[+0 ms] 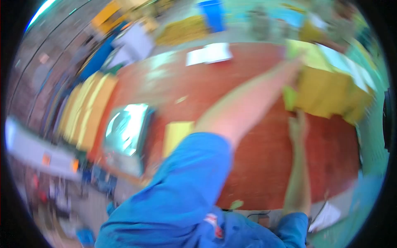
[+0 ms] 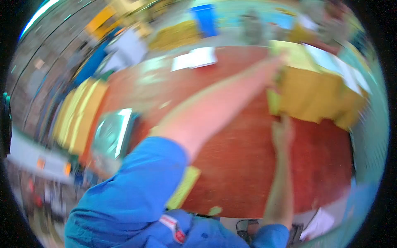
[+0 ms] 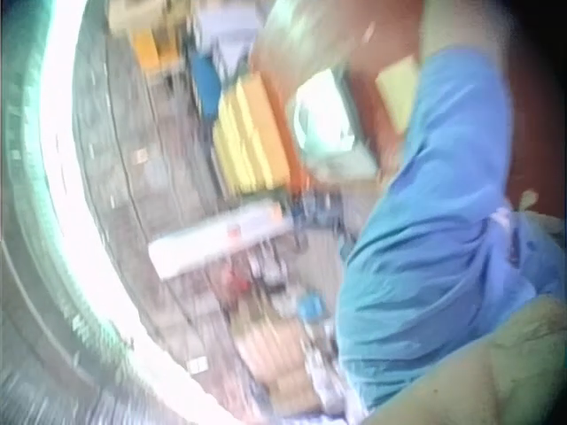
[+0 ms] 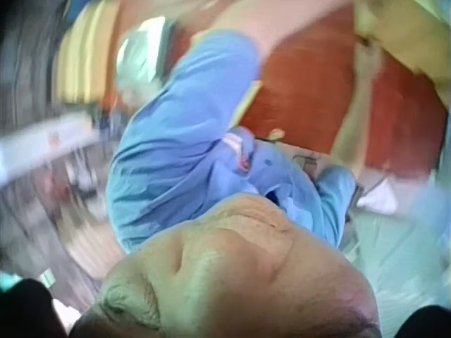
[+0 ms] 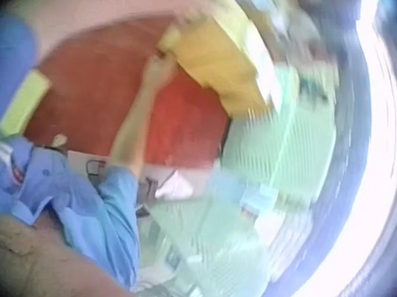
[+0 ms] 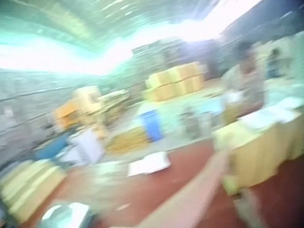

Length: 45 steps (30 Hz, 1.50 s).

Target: The recorder is weighing stacks of yellow paper blocks on a digital scale and organizing them.

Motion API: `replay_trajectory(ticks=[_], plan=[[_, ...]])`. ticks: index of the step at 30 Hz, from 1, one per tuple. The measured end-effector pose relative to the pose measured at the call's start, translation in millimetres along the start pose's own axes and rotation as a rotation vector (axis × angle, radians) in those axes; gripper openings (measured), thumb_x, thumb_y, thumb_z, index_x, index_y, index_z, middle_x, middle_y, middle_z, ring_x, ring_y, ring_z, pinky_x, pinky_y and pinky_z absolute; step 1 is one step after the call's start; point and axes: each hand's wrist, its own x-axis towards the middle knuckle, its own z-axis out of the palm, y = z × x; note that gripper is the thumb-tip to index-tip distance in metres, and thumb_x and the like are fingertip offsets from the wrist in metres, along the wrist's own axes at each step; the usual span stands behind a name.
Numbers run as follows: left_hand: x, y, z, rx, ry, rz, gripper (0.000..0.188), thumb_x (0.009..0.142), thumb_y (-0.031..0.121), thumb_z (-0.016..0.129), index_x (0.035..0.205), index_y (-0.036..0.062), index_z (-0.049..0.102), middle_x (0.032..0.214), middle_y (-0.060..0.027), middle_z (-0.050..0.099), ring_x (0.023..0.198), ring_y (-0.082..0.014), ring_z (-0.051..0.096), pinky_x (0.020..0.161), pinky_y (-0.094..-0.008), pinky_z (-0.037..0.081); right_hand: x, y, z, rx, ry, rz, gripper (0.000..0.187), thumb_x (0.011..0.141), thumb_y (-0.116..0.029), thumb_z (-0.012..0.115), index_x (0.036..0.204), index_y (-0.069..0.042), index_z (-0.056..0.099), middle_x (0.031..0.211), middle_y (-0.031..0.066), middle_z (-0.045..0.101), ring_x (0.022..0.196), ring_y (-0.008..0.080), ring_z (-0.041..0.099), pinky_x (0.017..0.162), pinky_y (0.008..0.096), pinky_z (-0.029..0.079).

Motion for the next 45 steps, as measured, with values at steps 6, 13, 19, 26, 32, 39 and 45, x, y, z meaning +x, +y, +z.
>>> replay_trajectory(ticks=[6, 13, 19, 26, 32, 39, 45], plan=[[-151, -6, -76, 1.038, 0.062, 0.548, 0.096, 0.077, 0.063, 0.067, 0.145, 0.003, 0.038, 0.145, -0.0283, 0.04, 0.137, -0.0393, 0.038, 0.113, -0.0457, 0.032, 13, 2, 29, -0.064, -0.177, 0.032, 0.033, 0.093, -0.008, 0.053, 0.125, -0.001, 0.059, 0.126, 0.015, 0.061, 0.116, 0.0268, 0.059, 0.1, 0.0365, 0.044], [-515, -55, -307, 1.16, 0.562, 0.189, 0.08, 0.086, 0.055, 0.064, 0.145, 0.0054, 0.041, 0.152, -0.0191, 0.034, 0.14, -0.0337, 0.033, 0.114, -0.0421, 0.029, 9, 18, -4, 0.579, -0.064, 0.514, 0.027, 0.096, -0.008, 0.053, 0.12, 0.0, 0.061, 0.117, 0.0095, 0.063, 0.111, 0.0193, 0.059, 0.097, 0.032, 0.045], [-843, -138, -530, 0.906, 1.498, -0.126, 0.087, 0.079, 0.051, 0.071, 0.141, -0.0029, 0.044, 0.144, -0.022, 0.046, 0.135, -0.0297, 0.043, 0.11, -0.0382, 0.036, -139, -311, 8, 0.818, -0.29, -0.036, 0.019, 0.096, -0.008, 0.051, 0.109, -0.001, 0.063, 0.103, 0.008, 0.065, 0.093, 0.0173, 0.062, 0.085, 0.0288, 0.048], [-965, -151, -683, 1.207, 1.604, -0.448, 0.116, 0.065, 0.066, 0.075, 0.154, 0.0151, 0.022, 0.158, -0.0205, 0.022, 0.145, -0.0362, 0.024, 0.114, -0.0539, 0.027, -423, -537, 132, 0.722, -1.334, 0.036, 0.022, 0.087, -0.001, 0.058, 0.107, 0.001, 0.066, 0.101, 0.0087, 0.069, 0.09, 0.0152, 0.064, 0.08, 0.0284, 0.051], [-983, -162, -758, 1.16, 1.473, -0.584, 0.114, 0.062, 0.068, 0.074, 0.155, 0.0285, 0.021, 0.16, -0.0171, 0.017, 0.144, -0.0408, 0.023, 0.11, -0.0623, 0.025, -570, -615, 234, 0.718, -1.711, 0.172, 0.027, 0.093, -0.011, 0.058, 0.116, 0.003, 0.062, 0.102, 0.0082, 0.068, 0.096, 0.0165, 0.064, 0.084, 0.0309, 0.051], [-994, -197, -712, 1.371, 1.256, -0.394, 0.111, 0.062, 0.069, 0.072, 0.153, 0.026, 0.026, 0.152, -0.0177, 0.03, 0.14, -0.0393, 0.03, 0.106, -0.0611, 0.031, -626, -655, 367, 1.115, -1.74, 0.728, 0.053, 0.095, -0.03, 0.058, 0.14, -0.005, 0.045, 0.135, 0.011, 0.054, 0.123, 0.0205, 0.051, 0.101, 0.0361, 0.041], [-991, -233, -594, 1.465, 1.121, -0.148, 0.106, 0.066, 0.064, 0.073, 0.151, 0.016, 0.033, 0.148, -0.0232, 0.03, 0.138, -0.0426, 0.03, 0.108, -0.0577, 0.028, -624, -733, 406, 1.346, -1.668, 0.803, 0.07, 0.094, -0.03, 0.057, 0.152, -0.011, 0.024, 0.152, 0.005, 0.035, 0.135, 0.0191, 0.038, 0.108, 0.0408, 0.031]])
